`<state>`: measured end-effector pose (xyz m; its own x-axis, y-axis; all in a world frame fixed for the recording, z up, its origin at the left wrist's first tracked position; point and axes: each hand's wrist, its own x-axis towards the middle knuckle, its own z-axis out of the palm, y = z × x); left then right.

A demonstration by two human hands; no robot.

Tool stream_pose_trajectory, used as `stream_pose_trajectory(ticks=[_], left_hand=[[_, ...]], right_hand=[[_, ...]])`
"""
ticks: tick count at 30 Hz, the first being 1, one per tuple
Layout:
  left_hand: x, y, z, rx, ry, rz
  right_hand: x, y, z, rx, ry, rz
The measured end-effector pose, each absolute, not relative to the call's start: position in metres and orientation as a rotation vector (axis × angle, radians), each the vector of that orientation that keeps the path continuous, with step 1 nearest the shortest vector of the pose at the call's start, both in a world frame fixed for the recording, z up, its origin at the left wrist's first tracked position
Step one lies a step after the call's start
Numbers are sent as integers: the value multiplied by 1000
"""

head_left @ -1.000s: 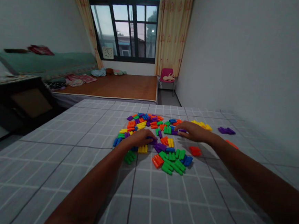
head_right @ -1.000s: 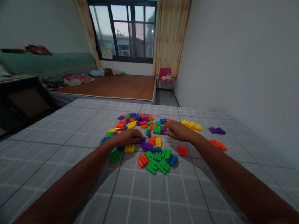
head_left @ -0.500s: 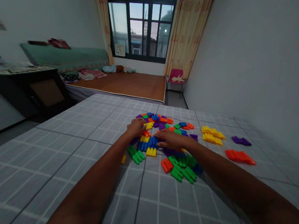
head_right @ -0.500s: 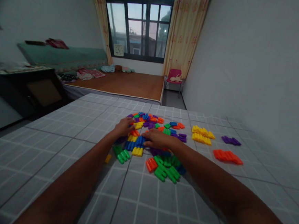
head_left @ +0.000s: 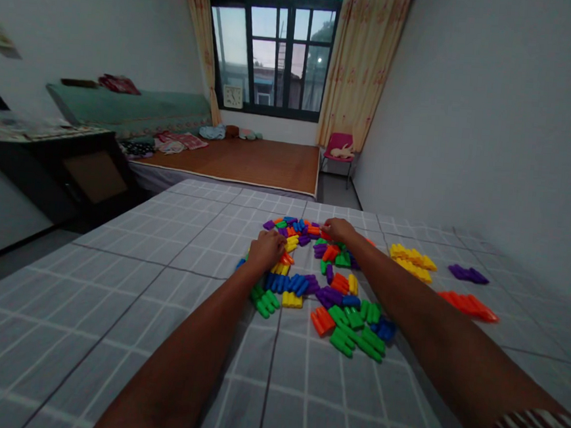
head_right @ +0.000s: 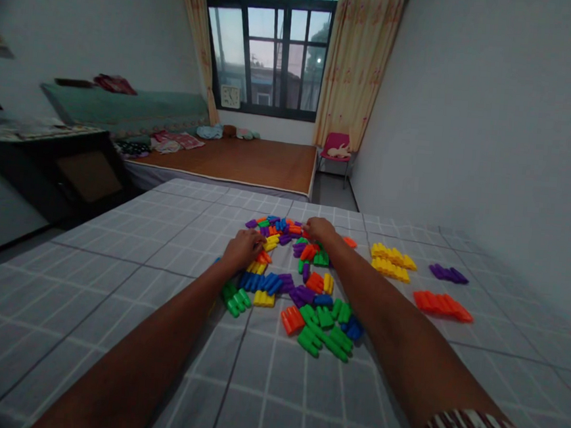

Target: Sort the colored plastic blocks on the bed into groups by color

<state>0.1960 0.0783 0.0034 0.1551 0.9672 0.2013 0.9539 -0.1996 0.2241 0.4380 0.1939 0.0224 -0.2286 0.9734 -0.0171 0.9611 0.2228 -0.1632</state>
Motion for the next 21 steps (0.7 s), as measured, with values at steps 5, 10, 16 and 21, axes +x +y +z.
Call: stream_pose_trajectory(ticks=[5,10,16,21], left_hand=[[196,79,4,2365,1970,471],[196,80,4,2395,1965,465],[191,88,-1,2446,1949,440],[183,98,-7,2512,1904,448]], right_hand=[[445,185,18,-1774,-2482,313],[449,160,19,-1666,-2435,313],[464,114,37,-1391,-2306,273],[543,71,50,-1094,-1924,713]])
